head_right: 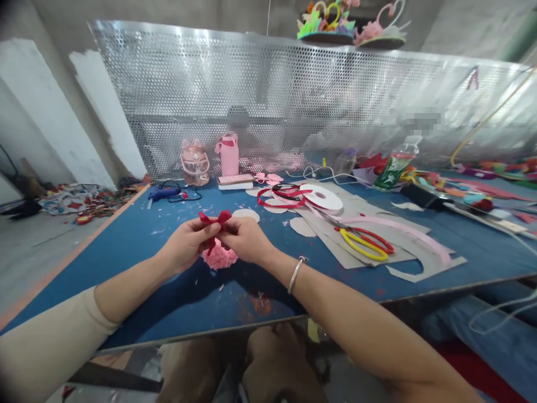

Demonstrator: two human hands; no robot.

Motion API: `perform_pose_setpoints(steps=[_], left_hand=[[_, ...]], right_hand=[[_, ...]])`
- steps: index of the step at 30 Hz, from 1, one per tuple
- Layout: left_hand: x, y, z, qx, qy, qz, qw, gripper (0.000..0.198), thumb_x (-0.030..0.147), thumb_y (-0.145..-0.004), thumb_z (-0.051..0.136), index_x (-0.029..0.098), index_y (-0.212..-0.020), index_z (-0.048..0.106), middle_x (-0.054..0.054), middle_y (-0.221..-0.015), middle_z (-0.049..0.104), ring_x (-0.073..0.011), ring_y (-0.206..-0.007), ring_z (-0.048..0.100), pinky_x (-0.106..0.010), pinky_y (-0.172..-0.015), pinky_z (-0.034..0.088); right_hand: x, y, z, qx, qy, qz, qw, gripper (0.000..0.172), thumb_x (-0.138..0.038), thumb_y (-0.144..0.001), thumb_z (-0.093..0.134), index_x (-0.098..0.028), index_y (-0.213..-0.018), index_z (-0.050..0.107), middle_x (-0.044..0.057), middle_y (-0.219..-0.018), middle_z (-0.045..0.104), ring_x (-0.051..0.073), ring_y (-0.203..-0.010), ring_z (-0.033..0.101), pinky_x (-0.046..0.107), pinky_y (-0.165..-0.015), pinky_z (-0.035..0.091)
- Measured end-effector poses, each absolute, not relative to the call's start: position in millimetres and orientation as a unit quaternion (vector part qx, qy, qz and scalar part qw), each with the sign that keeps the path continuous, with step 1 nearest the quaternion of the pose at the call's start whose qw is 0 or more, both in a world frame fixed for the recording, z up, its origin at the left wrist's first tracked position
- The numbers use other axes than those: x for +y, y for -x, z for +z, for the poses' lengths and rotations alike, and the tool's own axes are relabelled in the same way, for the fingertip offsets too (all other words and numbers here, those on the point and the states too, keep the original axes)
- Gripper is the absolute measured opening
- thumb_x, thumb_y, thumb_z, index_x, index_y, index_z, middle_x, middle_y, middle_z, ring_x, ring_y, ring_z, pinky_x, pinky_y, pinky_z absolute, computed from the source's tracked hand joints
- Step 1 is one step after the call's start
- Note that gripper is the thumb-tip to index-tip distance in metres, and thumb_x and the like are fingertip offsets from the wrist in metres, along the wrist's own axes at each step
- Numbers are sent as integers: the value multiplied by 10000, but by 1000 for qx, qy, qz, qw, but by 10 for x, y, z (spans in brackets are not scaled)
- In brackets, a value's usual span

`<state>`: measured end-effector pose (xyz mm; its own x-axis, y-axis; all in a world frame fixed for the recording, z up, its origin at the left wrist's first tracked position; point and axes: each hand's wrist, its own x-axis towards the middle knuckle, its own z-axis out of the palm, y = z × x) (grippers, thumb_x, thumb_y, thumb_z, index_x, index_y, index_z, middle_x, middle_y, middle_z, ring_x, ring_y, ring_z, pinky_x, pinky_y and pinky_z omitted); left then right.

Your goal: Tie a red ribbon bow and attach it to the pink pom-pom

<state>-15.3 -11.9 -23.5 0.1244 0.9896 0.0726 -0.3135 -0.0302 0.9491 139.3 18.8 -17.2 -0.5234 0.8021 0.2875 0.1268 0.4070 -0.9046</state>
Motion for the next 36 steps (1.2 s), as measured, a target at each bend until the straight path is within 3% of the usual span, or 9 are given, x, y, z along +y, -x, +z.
perform_pose_setpoints(steps=[3, 6, 12, 21, 29, 33, 36], left_hand=[[-104, 166, -240, 378, -452, 570, 572, 335, 404, -573, 867, 160, -772, 753, 16, -608, 654, -68, -519, 499, -209, -520, 347], [-116, 164, -225, 387, -455, 569, 566, 315, 389, -577, 868, 147, -737, 746, 18, -605, 654, -57, -514, 466, -208, -524, 333], [-158, 142, -232, 376, -461, 563, 574, 329, 416, -593, 850, 142, -730, 728, 9, -614, 639, -83, -558, 517, -217, -574, 380], [-171, 118, -228, 348, -426, 544, 634, 291, 393, -638, 837, 141, -745, 738, -23, -625, 681, -123, -597, 605, -240, -621, 458], [-154, 87, -208, 358, -376, 568, 639, 284, 342, -569, 885, 132, -656, 715, -4, -585, 666, -81, -527, 558, -201, -548, 434], [-134, 126, -218, 372, -363, 607, 601, 316, 357, -561, 889, 128, -686, 712, 17, -571, 636, -66, -533, 533, -194, -568, 441], [-137, 127, -214, 369, -368, 613, 593, 339, 368, -546, 893, 120, -684, 708, 20, -555, 621, -72, -547, 535, -194, -572, 440]], right_hand=[[199, -1416, -187, -746, 304, 435, 403, 141, -293, -743, 656, -167, -791, 616, -20, -676, 593, 107, -599, 520, 226, -546, 416], [228, -1435, -174, -720, 295, 434, 455, 264, -352, -765, 672, -176, -947, 595, 0, -785, 625, 123, -653, 567, 253, -598, 468], [220, -1452, -126, -710, 312, 425, 467, 289, -433, -727, 733, -155, -711, 651, 11, -646, 617, 129, -586, 553, 273, -577, 469], [179, -1450, -127, -655, 302, 507, 472, 312, -454, -717, 740, -180, -682, 595, -3, -634, 619, 130, -596, 578, 290, -616, 506], [240, -1444, -150, -594, 283, 594, 462, 372, -505, -687, 750, -183, -743, 574, -14, -692, 612, 109, -613, 589, 255, -603, 522], [240, -1485, -148, -656, 307, 545, 422, 427, -567, -710, 702, -188, -853, 568, -2, -761, 587, 125, -619, 552, 250, -507, 488], [210, -1465, -189, -746, 334, 433, 380, 322, -487, -797, 630, -174, -742, 585, -19, -633, 514, 116, -568, 471, 247, -509, 412]])
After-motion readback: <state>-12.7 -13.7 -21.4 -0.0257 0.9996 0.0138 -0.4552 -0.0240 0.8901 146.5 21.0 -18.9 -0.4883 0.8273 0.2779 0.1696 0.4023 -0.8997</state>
